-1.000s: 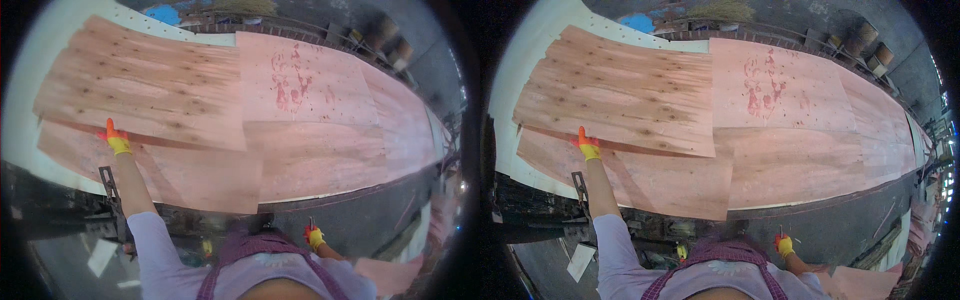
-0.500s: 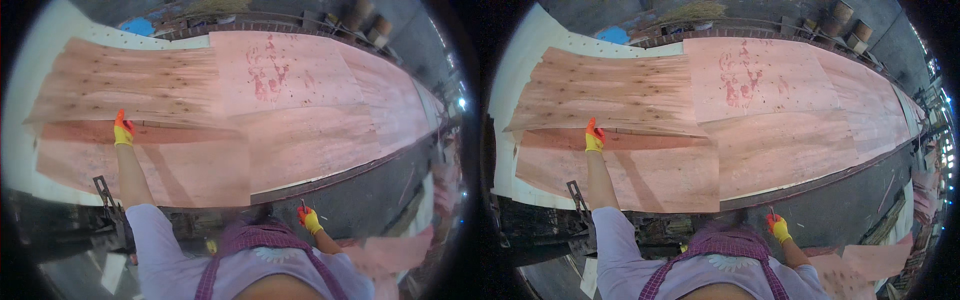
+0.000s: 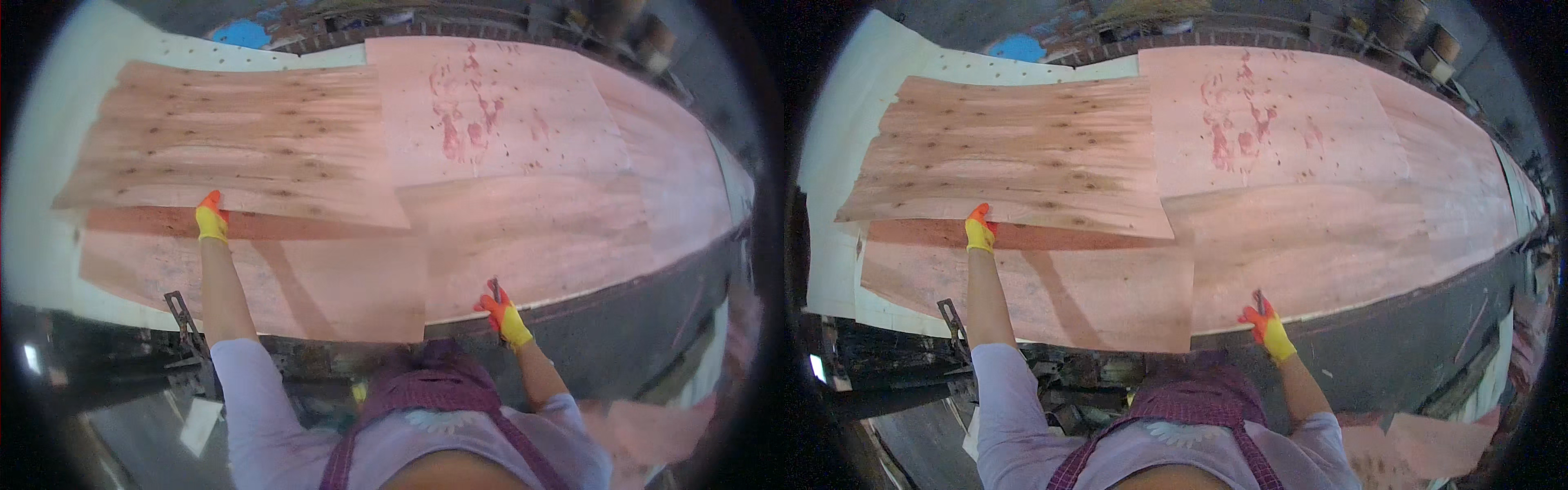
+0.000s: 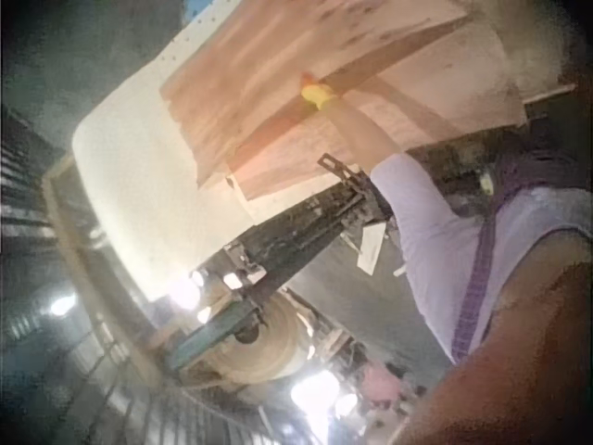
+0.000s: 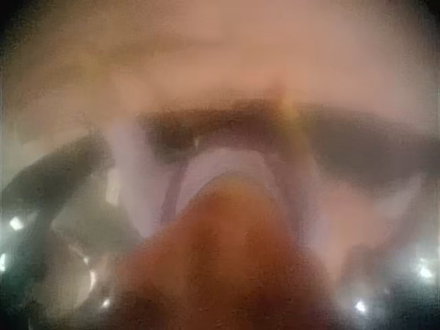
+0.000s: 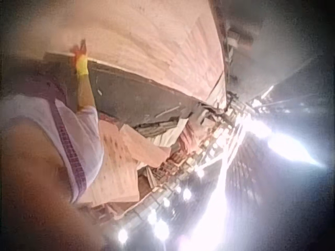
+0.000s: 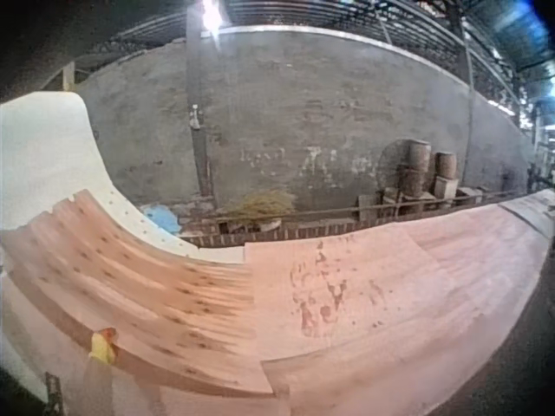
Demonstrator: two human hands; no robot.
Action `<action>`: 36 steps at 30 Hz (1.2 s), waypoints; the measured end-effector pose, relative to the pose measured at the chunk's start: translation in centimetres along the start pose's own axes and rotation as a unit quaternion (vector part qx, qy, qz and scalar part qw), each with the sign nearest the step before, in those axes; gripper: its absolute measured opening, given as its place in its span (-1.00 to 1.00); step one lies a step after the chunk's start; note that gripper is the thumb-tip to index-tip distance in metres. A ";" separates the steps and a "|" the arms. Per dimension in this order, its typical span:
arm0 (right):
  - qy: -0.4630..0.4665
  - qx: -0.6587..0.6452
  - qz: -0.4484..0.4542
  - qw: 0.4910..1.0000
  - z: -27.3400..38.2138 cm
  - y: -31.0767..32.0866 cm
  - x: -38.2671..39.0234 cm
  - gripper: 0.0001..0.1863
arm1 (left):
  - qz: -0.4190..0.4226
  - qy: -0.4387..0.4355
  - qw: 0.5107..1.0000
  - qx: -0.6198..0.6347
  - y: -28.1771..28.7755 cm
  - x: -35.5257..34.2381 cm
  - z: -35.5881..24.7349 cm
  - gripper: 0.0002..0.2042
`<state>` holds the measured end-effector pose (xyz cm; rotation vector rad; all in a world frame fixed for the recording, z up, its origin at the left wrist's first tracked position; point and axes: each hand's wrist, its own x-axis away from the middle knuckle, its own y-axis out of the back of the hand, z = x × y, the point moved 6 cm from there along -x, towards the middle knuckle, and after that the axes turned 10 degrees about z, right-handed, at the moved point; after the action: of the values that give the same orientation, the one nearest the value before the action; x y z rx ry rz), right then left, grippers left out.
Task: The person picks up thin wood veneer sheets from a pile, lays them across a large panel on a workbench, and cuts the veneer sheets using a knife.
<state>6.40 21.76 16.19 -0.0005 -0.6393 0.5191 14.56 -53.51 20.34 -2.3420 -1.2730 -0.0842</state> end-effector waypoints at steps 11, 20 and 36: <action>0.025 0.123 0.170 0.978 6.0 -10.0 -34.2 -0.47 | -0.039 -0.082 0.995 -0.047 -3.3 2.4 -4.2 -0.85; 0.308 0.068 0.276 0.908 1.4 -20.7 -34.5 -0.65 | -0.021 -0.208 0.966 -0.150 -14.0 9.6 -13.0 -0.74; 0.442 0.285 0.301 0.795 2.7 -22.0 -42.1 -0.73 | -0.111 -0.120 0.987 0.005 9.0 -3.6 -4.6 -0.65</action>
<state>-13.58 -17.33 -2.12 0.1211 0.4958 1.2158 20.56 -62.46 20.12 -2.2454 -1.6434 0.1365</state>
